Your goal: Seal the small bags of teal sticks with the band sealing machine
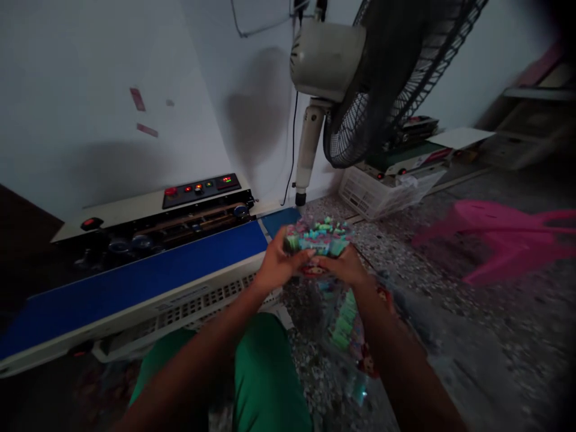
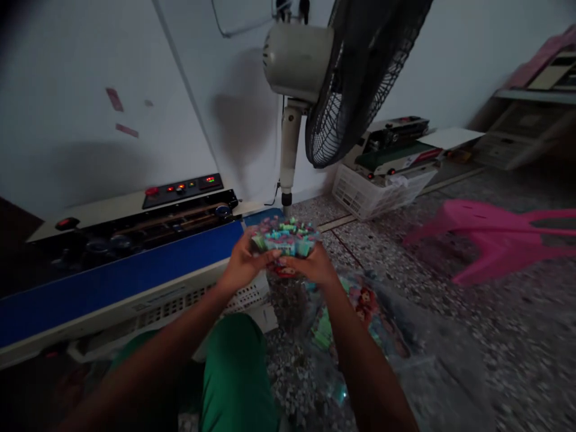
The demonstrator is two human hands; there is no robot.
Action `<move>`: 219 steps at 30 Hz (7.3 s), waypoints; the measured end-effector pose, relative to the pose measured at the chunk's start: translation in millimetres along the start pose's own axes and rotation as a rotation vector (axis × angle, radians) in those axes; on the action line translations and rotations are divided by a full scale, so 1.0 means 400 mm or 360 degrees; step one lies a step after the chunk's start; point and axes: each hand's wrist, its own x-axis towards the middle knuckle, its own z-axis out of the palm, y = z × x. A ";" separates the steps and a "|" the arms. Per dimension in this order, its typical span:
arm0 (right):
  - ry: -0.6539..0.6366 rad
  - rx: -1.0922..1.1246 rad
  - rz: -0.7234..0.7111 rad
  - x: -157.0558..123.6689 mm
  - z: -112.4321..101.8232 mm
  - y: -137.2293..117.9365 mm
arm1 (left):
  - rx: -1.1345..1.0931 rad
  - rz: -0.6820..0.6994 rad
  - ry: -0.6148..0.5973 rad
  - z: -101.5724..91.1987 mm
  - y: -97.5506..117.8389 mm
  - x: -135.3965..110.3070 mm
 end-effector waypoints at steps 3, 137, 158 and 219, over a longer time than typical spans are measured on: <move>0.0003 -0.0016 -0.0247 0.151 0.035 -0.033 | 0.0164 0.0321 -0.0065 -0.083 0.038 0.112; 0.0096 -0.1221 -0.0066 0.358 0.540 0.045 | -0.0700 -0.0512 0.1108 -0.569 -0.037 -0.219; 0.0412 0.0110 -0.0370 0.193 0.715 -0.052 | -0.0851 -0.0256 0.1114 -0.510 -0.026 -0.191; 0.0300 -0.1839 0.0541 0.357 0.402 0.132 | -0.0564 -0.0396 0.1031 -0.548 -0.056 -0.213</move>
